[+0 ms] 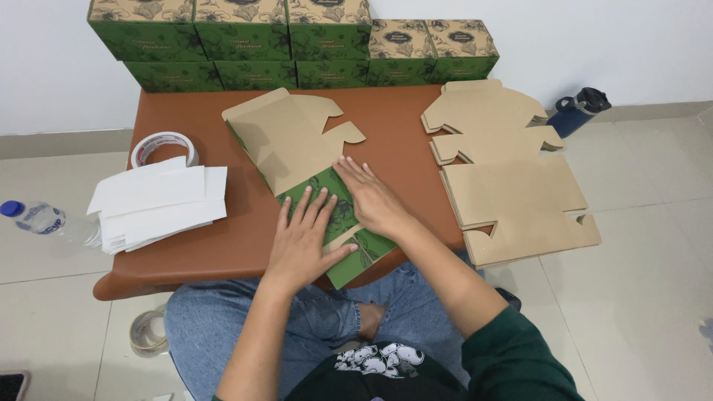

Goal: Folding cardboard boxes, inserting paper slips, and stacking the finished packages.

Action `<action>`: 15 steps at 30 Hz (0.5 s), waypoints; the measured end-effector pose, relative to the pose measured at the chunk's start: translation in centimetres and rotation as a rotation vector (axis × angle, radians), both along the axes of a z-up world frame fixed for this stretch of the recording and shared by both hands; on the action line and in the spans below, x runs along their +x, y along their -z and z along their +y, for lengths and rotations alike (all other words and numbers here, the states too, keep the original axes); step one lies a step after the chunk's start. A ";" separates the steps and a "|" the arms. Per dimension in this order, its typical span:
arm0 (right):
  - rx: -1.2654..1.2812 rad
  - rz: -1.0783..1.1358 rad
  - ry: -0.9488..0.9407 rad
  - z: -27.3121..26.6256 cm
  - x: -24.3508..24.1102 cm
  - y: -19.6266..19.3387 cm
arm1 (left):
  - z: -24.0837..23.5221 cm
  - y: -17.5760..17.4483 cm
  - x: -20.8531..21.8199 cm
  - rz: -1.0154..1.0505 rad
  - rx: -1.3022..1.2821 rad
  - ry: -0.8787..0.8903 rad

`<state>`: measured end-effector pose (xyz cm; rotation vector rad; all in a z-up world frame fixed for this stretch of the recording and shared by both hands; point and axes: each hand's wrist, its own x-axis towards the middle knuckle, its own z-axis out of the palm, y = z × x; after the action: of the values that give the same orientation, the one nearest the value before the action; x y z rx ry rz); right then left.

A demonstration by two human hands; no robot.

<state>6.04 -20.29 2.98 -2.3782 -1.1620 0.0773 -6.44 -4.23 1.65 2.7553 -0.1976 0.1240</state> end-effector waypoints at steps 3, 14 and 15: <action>-0.002 -0.027 0.105 0.6 0.4 1.1 | 0.0 0.2 0.1 0.006 0.017 -0.002; 0.085 0.083 0.039 0.5 1.0 1.0 | 0.2 1.0 0.2 -0.028 0.021 -0.005; 0.097 0.086 0.032 0.5 1.1 0.9 | 0.1 1.1 0.2 -0.034 0.024 -0.005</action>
<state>7.09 -19.83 2.06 -2.2847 -1.0639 0.1097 -6.20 -4.09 0.50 2.7796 -0.2027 0.1716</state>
